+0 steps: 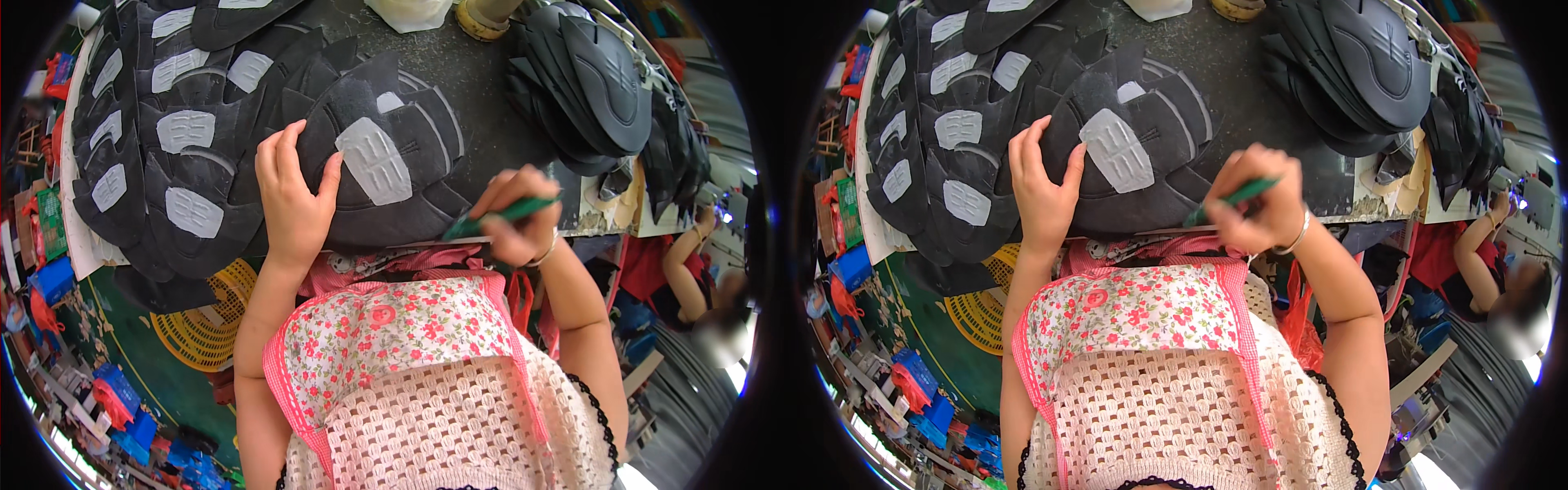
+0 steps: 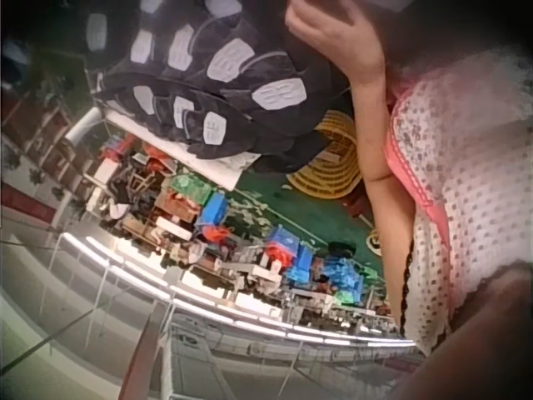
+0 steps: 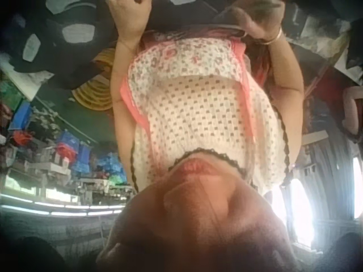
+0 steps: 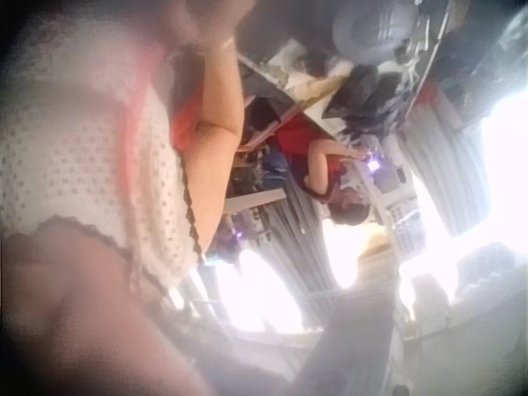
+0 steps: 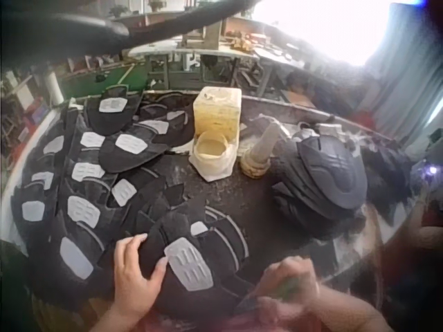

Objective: The person applies glue to shoe components using a brush dipped into a container of adhesive.

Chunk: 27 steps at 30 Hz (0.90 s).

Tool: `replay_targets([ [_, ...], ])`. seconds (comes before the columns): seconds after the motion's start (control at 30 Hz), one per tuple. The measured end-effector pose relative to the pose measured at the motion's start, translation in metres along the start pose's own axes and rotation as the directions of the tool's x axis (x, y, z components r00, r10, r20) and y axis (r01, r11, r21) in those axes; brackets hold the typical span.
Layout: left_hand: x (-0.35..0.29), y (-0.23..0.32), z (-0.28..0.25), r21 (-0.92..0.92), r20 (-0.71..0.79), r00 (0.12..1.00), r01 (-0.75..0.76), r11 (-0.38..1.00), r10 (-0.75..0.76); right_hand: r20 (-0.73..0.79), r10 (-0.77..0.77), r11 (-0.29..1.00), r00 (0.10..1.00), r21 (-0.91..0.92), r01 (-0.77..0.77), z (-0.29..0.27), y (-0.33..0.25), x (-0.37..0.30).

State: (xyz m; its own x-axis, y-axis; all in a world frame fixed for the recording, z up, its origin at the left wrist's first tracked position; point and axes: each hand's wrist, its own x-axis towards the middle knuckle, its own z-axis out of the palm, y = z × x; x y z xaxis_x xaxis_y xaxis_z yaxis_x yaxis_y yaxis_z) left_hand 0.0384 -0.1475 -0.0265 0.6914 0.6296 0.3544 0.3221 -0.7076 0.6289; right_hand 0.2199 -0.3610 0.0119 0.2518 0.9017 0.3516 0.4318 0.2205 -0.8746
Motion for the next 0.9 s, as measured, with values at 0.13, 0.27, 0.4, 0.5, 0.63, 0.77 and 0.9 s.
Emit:
replay_targets([
  [0.13, 0.004, -0.001, -0.004, -0.056, 0.015, 1.0, 0.022, 0.998, -0.021, -0.3, 0.173, 0.975, 0.938, 0.184, -0.121, 0.008, -0.003, 0.037],
  [0.27, 0.007, 0.002, -0.006, -0.012, 0.05, 0.999, 0.012, 1.0, -0.012, -0.336, 0.019, 0.999, 0.942, 0.047, -0.003, 0.022, 0.036, 0.046],
  [0.4, 0.008, -0.001, -0.007, -0.092, 0.049, 0.998, -0.038, 0.995, 0.043, -0.236, 0.186, 0.975, 0.954, 0.164, -0.15, 0.006, 0.028, 0.032],
  [0.5, 0.027, -0.013, -0.026, -0.232, 0.095, 0.981, 0.19, 0.954, -0.172, -0.303, 0.25, 0.967, 0.92, 0.134, -0.219, -0.011, 0.023, 0.047],
  [0.63, 0.086, -0.069, -0.046, -0.436, -0.118, 0.923, 0.284, 0.854, -0.367, -0.5, 0.14, 0.99, 0.854, 0.056, -0.129, -0.026, 0.022, 0.088],
  [0.77, 0.117, -0.11, -0.05, -0.012, -0.331, 0.923, 0.201, 0.979, -0.194, -0.623, -0.005, 0.933, 0.782, -0.285, -0.22, -0.027, 0.038, 0.154],
  [0.9, 0.079, -0.037, -0.03, 0.163, -0.098, 0.993, -0.046, 0.986, 0.063, -0.221, -0.27, 0.742, 0.937, -0.668, 0.057, -0.046, 0.079, 0.201],
])
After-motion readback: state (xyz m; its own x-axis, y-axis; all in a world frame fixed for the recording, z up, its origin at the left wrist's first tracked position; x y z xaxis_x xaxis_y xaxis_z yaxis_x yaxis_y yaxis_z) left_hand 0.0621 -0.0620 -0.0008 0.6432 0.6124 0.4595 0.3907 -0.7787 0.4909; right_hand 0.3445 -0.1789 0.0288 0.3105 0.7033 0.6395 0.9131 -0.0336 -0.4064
